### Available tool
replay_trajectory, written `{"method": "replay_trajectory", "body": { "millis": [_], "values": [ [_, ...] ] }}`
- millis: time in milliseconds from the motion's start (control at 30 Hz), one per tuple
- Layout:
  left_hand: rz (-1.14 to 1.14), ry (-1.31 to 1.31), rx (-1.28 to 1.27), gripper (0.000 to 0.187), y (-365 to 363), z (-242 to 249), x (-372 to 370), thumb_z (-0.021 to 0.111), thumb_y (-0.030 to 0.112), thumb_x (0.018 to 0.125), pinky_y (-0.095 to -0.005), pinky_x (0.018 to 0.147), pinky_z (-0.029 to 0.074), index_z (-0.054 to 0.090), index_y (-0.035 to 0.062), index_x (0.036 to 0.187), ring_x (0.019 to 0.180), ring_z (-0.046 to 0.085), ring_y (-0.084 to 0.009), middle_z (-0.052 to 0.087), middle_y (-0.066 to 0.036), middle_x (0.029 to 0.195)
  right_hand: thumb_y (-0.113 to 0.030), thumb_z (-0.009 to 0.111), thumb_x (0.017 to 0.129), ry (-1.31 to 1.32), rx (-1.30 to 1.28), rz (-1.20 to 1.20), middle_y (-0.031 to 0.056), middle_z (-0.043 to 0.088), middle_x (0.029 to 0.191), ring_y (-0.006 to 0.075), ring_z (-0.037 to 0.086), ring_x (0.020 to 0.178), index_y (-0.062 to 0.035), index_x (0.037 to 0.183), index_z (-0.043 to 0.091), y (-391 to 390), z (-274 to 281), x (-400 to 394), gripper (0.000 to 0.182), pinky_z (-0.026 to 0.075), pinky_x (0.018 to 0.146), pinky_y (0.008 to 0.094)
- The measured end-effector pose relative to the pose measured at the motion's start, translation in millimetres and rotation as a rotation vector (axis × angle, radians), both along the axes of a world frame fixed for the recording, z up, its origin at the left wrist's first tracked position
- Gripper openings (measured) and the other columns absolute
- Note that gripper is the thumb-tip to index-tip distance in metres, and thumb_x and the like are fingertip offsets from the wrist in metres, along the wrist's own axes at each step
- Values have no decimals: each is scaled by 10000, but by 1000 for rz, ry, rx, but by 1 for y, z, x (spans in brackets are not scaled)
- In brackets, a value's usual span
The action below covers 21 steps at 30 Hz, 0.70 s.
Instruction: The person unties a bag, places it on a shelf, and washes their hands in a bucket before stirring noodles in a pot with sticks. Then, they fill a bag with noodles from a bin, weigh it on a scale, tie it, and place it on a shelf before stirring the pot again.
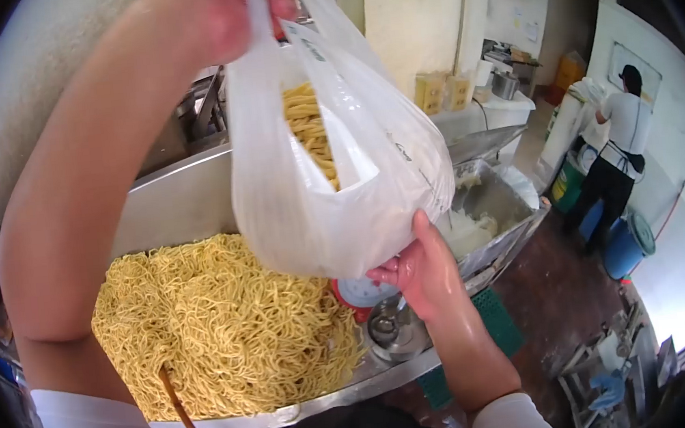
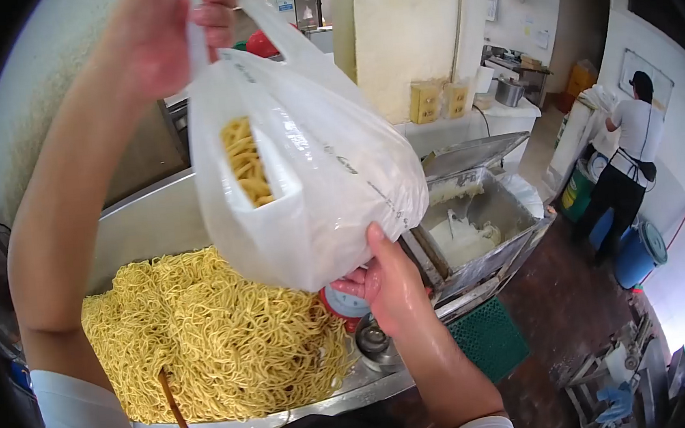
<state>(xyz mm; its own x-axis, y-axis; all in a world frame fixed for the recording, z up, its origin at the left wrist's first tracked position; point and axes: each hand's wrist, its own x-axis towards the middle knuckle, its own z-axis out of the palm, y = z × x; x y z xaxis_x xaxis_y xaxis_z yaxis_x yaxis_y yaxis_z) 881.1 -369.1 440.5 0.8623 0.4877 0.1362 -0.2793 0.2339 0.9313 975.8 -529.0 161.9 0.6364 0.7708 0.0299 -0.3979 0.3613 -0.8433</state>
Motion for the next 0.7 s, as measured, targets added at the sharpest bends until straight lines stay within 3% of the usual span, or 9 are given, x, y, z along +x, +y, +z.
{"method": "replay_trajectory", "body": {
  "millis": [67, 300, 467, 633, 700],
  "values": [
    [-116, 50, 22, 551, 14, -5, 44, 604, 562, 813, -275, 536, 327, 577, 19, 901, 502, 362, -119, 415, 32, 569, -591, 434, 962, 39, -17, 2, 100, 535, 1378, 258, 600, 1152, -118, 1469, 329, 2, -5, 31, 701, 501, 915, 430],
    [5, 119, 140, 552, 26, -38, 141, 618, 585, 787, -320, 534, 345, 584, 37, 843, 502, 419, -153, 472, 4, 581, -552, 473, 952, 215, -6, 52, 108, 381, 1506, 309, 468, 1299, -120, 1491, 288, 8, -18, 74, 714, 399, 1029, 464],
    [-61, 118, 146, 604, 35, -45, 159, 592, 568, 812, -362, 662, 494, 592, -24, 936, 686, 625, -249, 640, -101, 758, -483, 506, 944, 267, 46, 89, 148, 406, 1469, 353, 457, 1298, -99, 1466, 311, -7, -22, 81, 677, 396, 1036, 495],
    [-84, 103, 215, 681, 38, -59, 161, 558, 585, 826, -405, 725, 514, 594, -69, 1011, 808, 669, -295, 669, -138, 836, -422, 498, 942, 274, 133, 83, 197, 481, 1386, 376, 468, 1280, -32, 1388, 386, -20, -26, 74, 603, 398, 1037, 516],
    [-162, 170, 275, 709, 50, -61, 168, 537, 598, 831, -407, 732, 513, 598, -78, 1036, 824, 672, -297, 671, -144, 852, -410, 497, 939, 263, 138, 85, 221, 444, 1409, 387, 450, 1294, -2, 1407, 347, -23, -30, 70, 639, 398, 1036, 521]
  ]
}}
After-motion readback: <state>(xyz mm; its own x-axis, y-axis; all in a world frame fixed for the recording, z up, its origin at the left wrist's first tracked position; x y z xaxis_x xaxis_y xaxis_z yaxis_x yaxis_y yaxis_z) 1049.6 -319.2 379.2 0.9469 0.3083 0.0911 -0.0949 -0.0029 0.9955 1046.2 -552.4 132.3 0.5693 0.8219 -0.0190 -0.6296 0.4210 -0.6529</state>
